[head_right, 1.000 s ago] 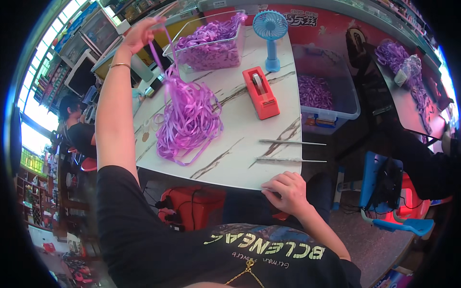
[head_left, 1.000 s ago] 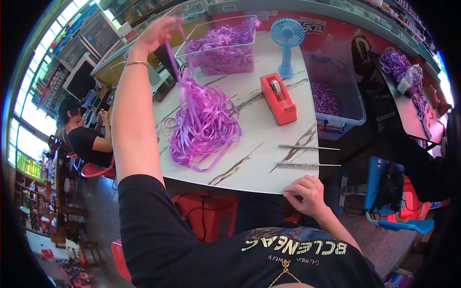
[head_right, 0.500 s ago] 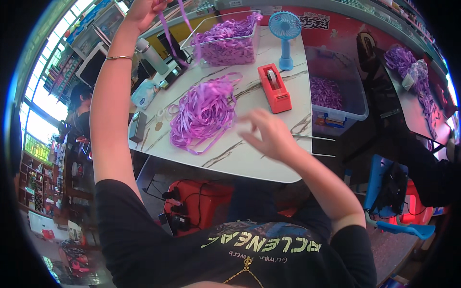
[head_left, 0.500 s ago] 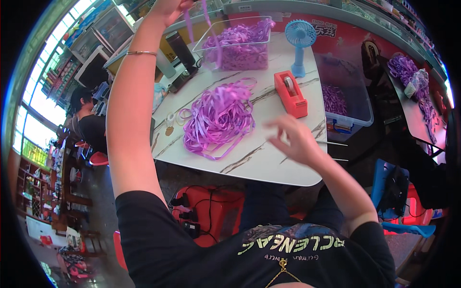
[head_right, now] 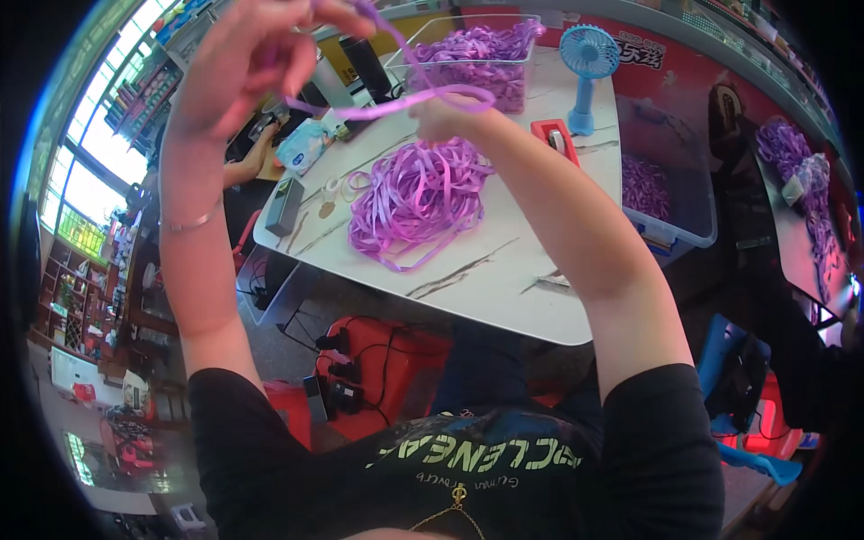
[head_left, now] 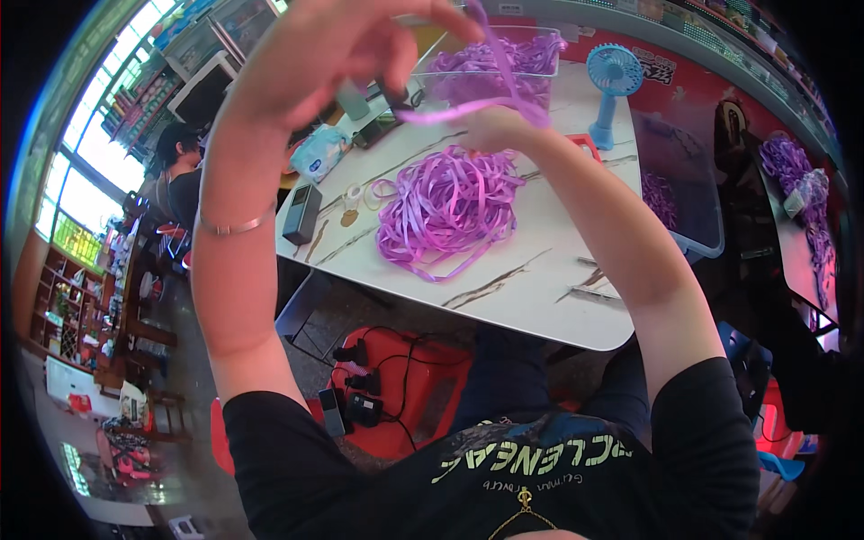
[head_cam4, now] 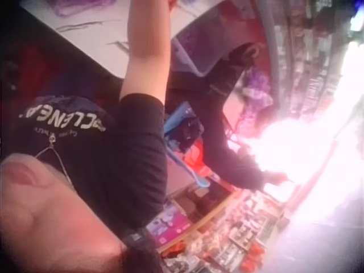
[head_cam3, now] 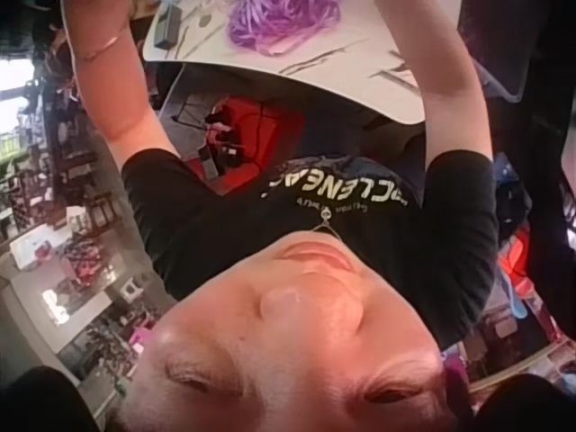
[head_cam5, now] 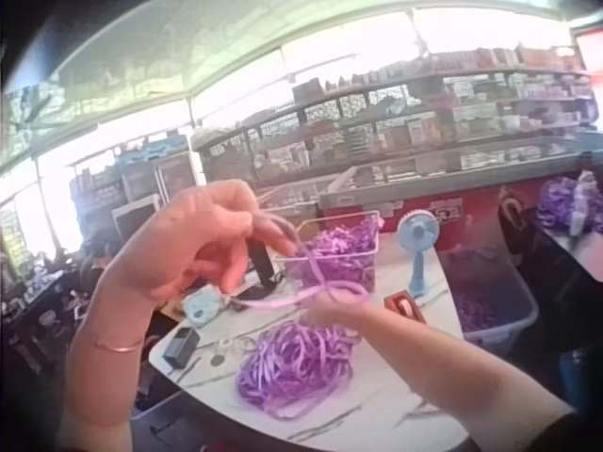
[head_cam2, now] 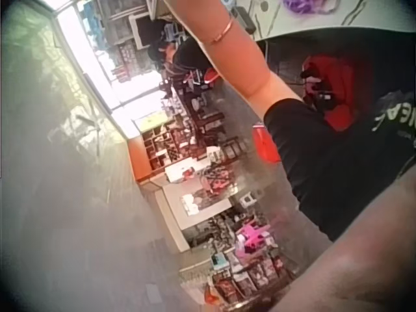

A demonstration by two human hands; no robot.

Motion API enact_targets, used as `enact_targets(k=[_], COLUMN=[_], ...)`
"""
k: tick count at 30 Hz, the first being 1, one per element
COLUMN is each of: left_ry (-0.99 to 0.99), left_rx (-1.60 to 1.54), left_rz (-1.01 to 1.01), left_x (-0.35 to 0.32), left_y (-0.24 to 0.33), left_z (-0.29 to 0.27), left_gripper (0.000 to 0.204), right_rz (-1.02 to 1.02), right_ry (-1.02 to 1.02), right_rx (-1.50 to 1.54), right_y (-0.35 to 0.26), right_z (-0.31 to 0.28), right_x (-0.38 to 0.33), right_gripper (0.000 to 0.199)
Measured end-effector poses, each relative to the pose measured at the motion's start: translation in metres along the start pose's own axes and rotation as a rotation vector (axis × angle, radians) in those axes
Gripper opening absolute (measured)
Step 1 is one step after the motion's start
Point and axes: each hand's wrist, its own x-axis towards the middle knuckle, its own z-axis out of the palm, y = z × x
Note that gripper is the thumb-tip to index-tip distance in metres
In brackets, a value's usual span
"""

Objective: The person is preparing purple ribbon ties by wrapping them around small rods and cutting them to size.

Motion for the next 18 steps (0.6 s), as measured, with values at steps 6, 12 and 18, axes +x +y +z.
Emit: enact_targets(k=[6, 12, 18], left_ry=[-0.041, -0.121, -0.252], left_rx=[-0.482, -0.900, -0.964], left_rz=[-0.040, -0.162, -0.302], left_x=[-0.081, -0.097, -0.081], left_y=[-0.037, -0.093, -0.117], left_z=[0.072, 0.159, 0.203], left_gripper=[0.013, 0.008, 0.009], right_rz=[-0.570, -0.732, 0.033], right_ry=[-0.923, 0.018, 0.381], right_rx=[0.549, 1.411, 1.209], right_y=[-0.021, -0.021, -0.036], right_z=[-0.008, 0.029, 0.050], right_x=[-0.177, -0.279, -0.295], right_gripper=[0.037, 0.057, 0.040])
